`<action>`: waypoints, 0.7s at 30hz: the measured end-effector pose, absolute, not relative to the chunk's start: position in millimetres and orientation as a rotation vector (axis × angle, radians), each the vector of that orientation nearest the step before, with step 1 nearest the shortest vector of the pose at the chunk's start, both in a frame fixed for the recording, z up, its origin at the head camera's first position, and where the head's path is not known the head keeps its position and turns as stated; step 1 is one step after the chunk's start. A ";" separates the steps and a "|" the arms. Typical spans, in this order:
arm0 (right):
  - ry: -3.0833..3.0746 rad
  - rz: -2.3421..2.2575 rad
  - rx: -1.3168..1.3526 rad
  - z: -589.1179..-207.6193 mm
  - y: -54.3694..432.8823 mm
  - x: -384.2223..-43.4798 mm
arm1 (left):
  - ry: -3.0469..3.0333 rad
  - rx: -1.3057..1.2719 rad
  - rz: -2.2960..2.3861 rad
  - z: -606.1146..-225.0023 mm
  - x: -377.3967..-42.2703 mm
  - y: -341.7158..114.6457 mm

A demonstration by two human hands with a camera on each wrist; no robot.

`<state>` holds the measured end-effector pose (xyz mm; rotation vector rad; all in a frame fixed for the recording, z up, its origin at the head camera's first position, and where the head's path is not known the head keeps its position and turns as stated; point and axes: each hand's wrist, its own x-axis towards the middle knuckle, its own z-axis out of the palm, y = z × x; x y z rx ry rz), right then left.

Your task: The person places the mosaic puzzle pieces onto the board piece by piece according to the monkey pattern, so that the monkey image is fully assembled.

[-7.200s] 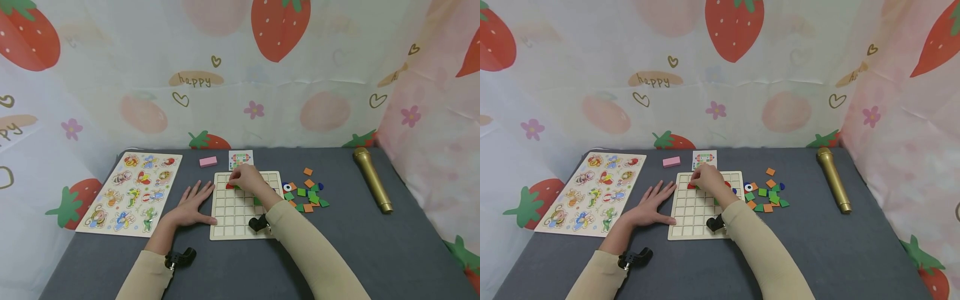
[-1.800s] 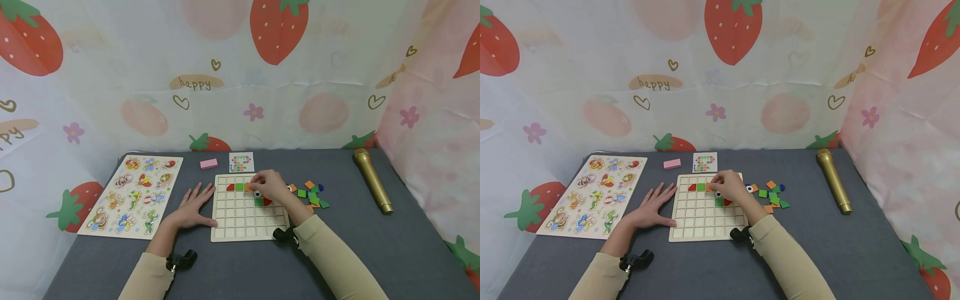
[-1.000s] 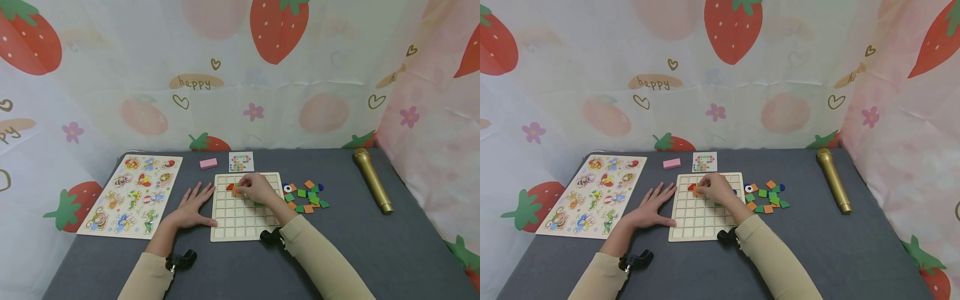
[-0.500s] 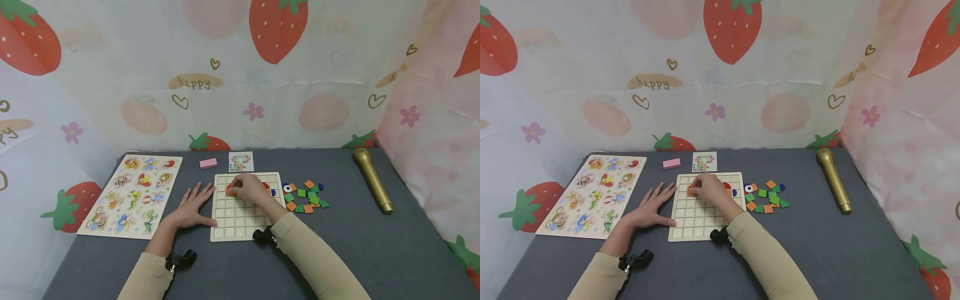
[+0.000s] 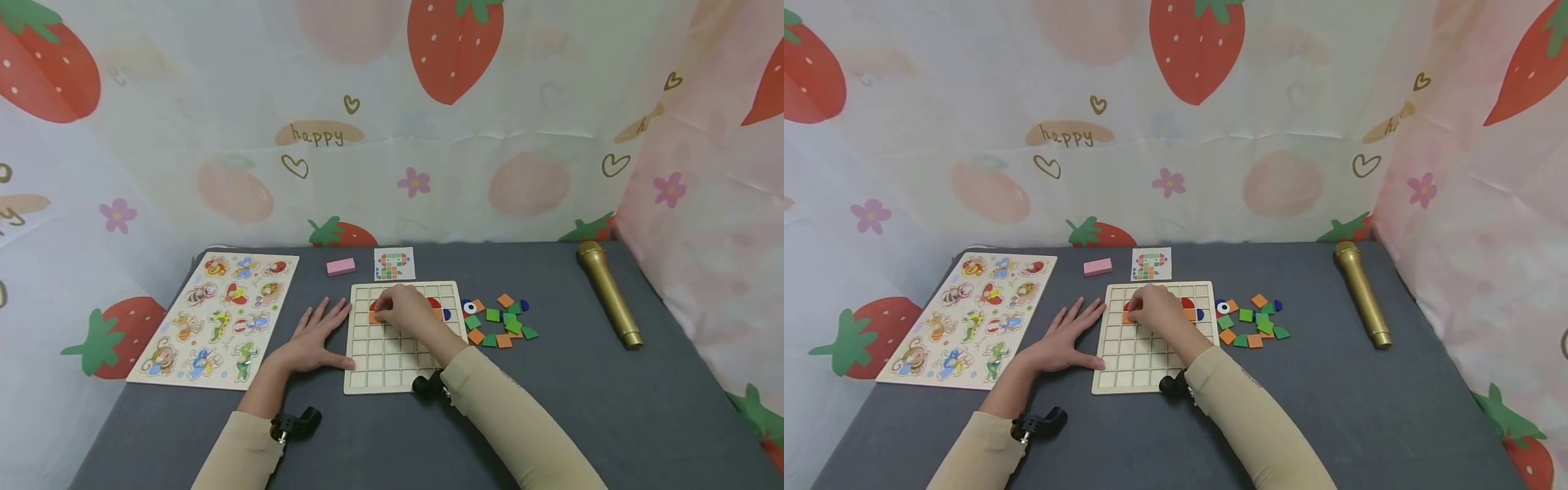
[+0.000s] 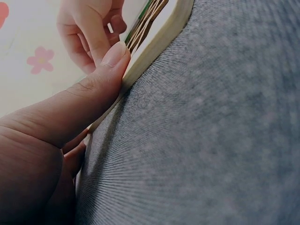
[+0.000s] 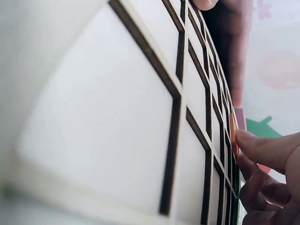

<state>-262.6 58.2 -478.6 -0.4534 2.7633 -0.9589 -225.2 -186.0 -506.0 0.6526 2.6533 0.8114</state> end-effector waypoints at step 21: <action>2.765 -1.219 -0.365 -465.4 130.7 -248.0 | 2.647 0.631 0.827 -503.6 -223.8 -183.6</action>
